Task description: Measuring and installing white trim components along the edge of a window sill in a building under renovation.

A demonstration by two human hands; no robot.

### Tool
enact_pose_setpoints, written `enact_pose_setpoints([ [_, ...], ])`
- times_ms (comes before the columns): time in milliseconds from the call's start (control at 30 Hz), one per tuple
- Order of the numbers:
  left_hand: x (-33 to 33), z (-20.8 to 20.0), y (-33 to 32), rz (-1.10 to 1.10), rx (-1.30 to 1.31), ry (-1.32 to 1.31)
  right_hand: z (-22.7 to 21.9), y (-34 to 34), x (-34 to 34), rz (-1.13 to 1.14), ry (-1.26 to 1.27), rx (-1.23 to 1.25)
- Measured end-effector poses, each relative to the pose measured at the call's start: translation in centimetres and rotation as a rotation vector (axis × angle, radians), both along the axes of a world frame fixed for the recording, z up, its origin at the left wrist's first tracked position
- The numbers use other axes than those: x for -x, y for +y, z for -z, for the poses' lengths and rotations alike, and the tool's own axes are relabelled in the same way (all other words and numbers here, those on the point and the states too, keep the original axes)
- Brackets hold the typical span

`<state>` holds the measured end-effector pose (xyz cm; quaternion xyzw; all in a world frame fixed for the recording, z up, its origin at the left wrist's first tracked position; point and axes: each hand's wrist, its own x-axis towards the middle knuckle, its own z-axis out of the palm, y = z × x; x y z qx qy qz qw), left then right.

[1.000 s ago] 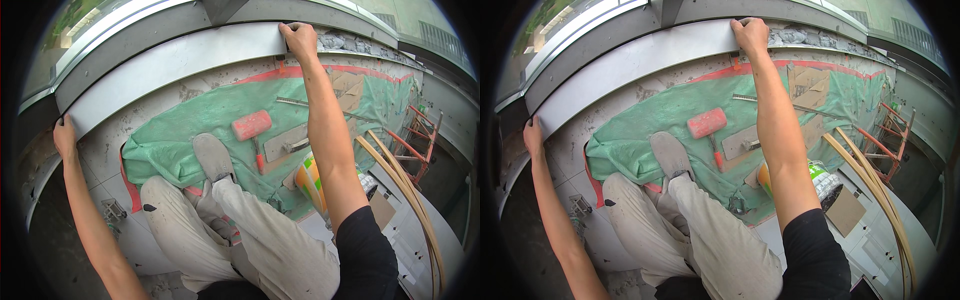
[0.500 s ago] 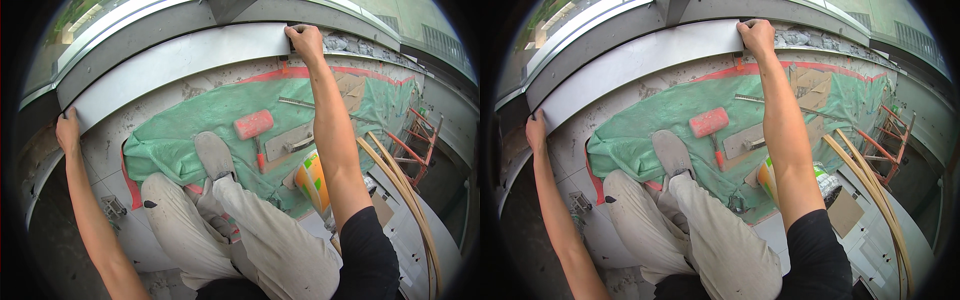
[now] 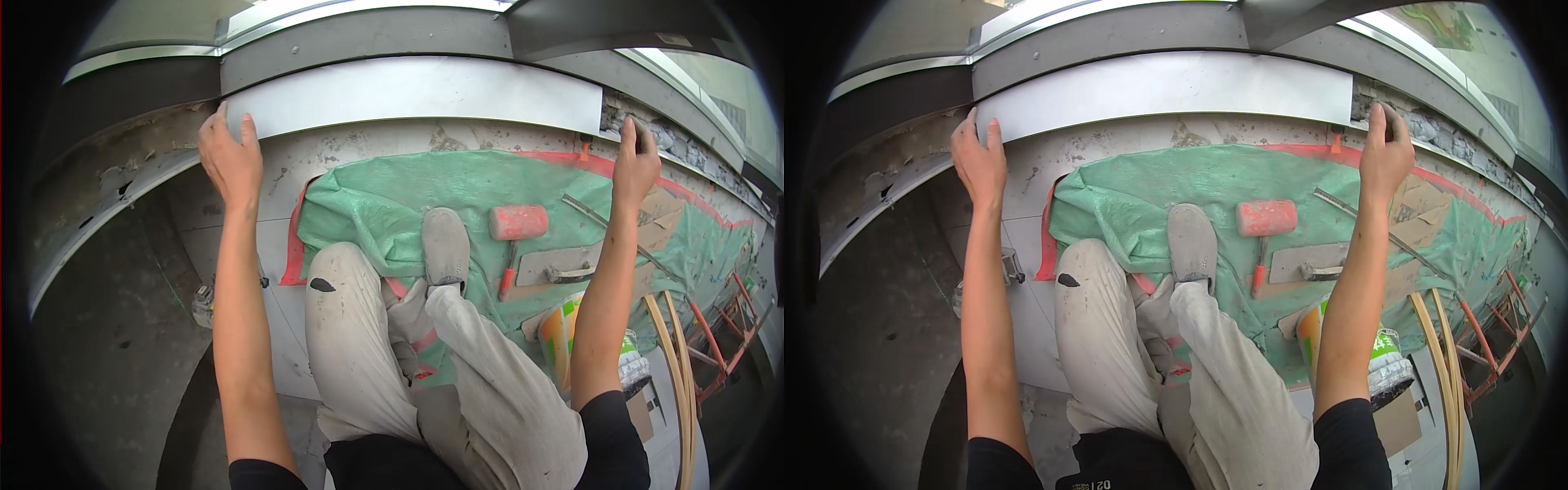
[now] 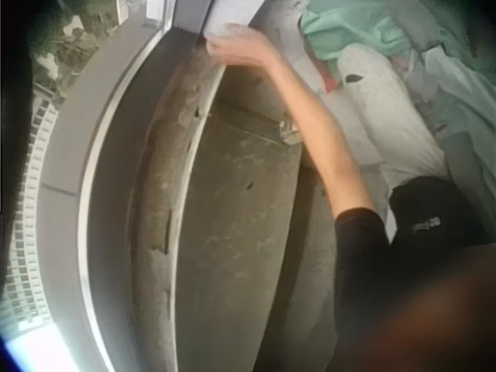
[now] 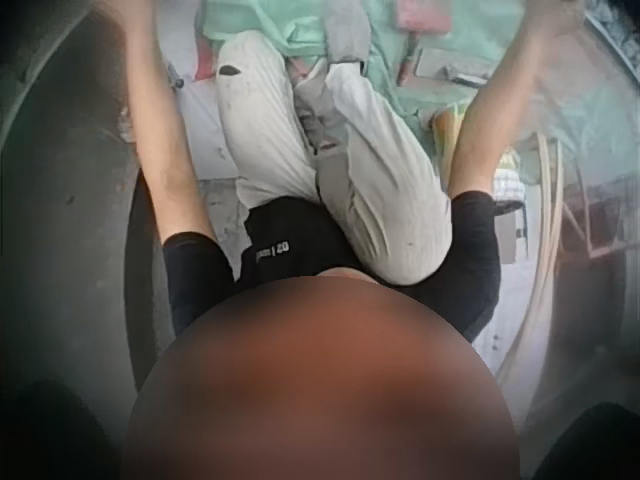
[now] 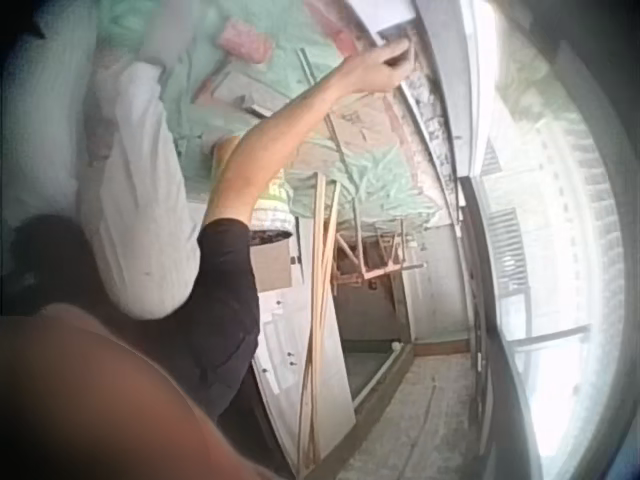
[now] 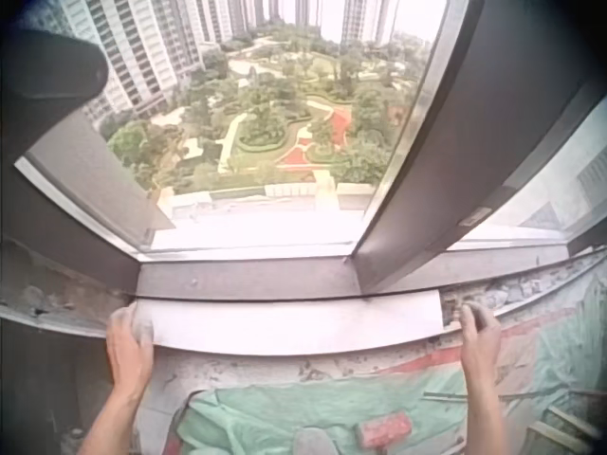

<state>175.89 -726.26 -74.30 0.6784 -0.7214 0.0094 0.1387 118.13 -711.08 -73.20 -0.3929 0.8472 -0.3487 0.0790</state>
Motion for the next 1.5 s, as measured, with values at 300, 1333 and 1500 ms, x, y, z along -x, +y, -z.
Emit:
enact_pose_setpoints([
  [300, -1.1, 0.6, 18.7, -0.237, -0.531, 0.411, 4.8, 23.3, -4.5, 0.397, -0.461, -0.139],
  [1333, 13.0, -2.2, 20.2, 0.895, -0.679, 0.514, -6.4, 16.5, -19.2, -0.855, 0.050, -0.345],
  [1500, 8.5, -2.7, 19.3, 0.624, -1.135, 0.890, -4.6, 22.1, -21.4, -0.447, -0.841, -0.407],
])
